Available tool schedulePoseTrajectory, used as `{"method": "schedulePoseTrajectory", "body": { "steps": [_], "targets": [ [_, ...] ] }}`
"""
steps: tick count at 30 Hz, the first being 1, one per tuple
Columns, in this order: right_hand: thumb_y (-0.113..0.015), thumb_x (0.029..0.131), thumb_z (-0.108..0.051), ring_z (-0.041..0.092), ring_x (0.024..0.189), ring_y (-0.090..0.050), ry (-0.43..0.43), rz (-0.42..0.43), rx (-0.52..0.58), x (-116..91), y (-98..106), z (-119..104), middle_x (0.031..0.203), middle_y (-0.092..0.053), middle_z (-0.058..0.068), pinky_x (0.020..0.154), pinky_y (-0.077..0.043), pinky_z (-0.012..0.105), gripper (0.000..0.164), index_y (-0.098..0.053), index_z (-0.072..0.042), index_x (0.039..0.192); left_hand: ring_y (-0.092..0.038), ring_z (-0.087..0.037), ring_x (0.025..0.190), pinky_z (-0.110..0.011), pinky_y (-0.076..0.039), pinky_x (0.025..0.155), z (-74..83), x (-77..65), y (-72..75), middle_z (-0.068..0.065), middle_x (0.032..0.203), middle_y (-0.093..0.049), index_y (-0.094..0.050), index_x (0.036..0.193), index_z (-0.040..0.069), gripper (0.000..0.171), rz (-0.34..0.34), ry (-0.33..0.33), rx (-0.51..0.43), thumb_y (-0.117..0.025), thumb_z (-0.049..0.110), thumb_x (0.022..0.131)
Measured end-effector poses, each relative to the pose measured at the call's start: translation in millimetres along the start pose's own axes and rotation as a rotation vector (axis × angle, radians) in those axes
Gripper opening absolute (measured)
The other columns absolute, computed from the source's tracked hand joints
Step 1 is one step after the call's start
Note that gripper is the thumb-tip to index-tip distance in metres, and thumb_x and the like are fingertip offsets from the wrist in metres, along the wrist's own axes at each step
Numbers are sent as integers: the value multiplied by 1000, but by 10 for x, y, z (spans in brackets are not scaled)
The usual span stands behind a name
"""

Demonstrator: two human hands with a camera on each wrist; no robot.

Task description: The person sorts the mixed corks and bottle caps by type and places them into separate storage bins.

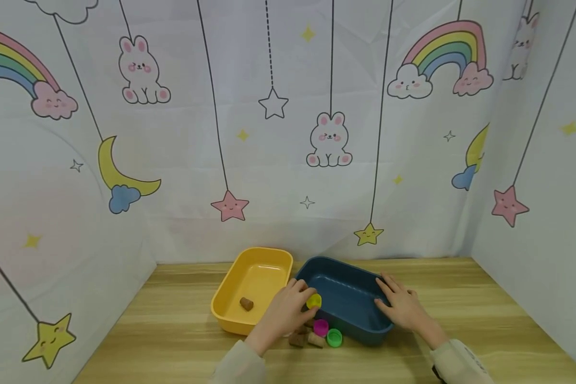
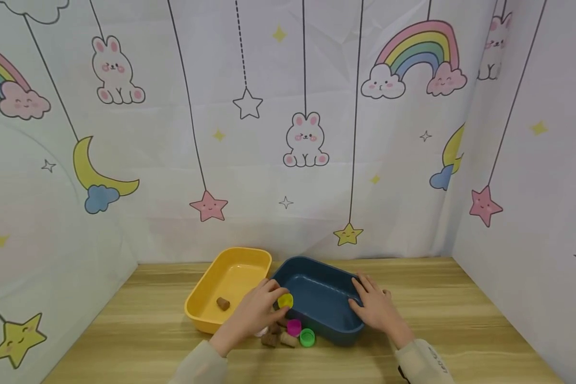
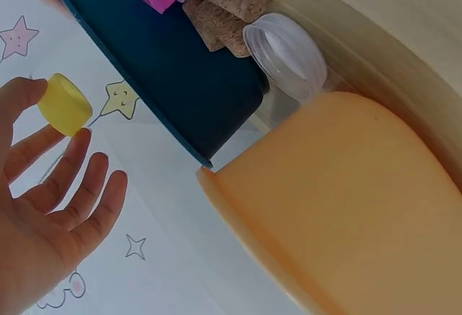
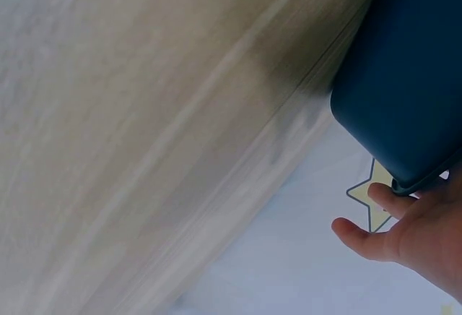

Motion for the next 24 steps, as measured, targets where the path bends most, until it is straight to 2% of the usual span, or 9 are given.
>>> {"method": "schedulePoseTrajectory", "body": {
  "steps": [4,13,24],
  "targets": [
    [-49,88,-33,38,128,-31,-1,5,3,0,-3,1,143,-30,17,83,-31,63,54,-39,-5,134,-40,-10,72,-15,-34,56,-40,70,-57,1,83,-52,-64,99,14,26,11,21,12,-63,31,80],
    [-50,88,-32,39,127,-32,3,15,-2,-9,13,-13,142,-31,18,83,-32,63,54,-39,-4,133,-45,-13,78,-19,-41,60,-110,232,-162,0,89,-55,-63,105,14,30,-41,109,-21,-61,33,82],
    [-50,88,-31,39,126,-34,10,31,-7,-7,20,-16,141,-33,17,84,-33,63,53,-41,-4,132,-52,-18,84,-24,-45,62,-97,400,-253,-1,99,-61,-62,107,15,28,-54,130,-26,-61,30,82]
  ]
}}
Point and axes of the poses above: each hand's wrist, its own x-axis towards the middle knuckle, its own y-axis out of the back of the hand, z = x × y, the point moved 6 cm from there along x, towards the middle knuckle
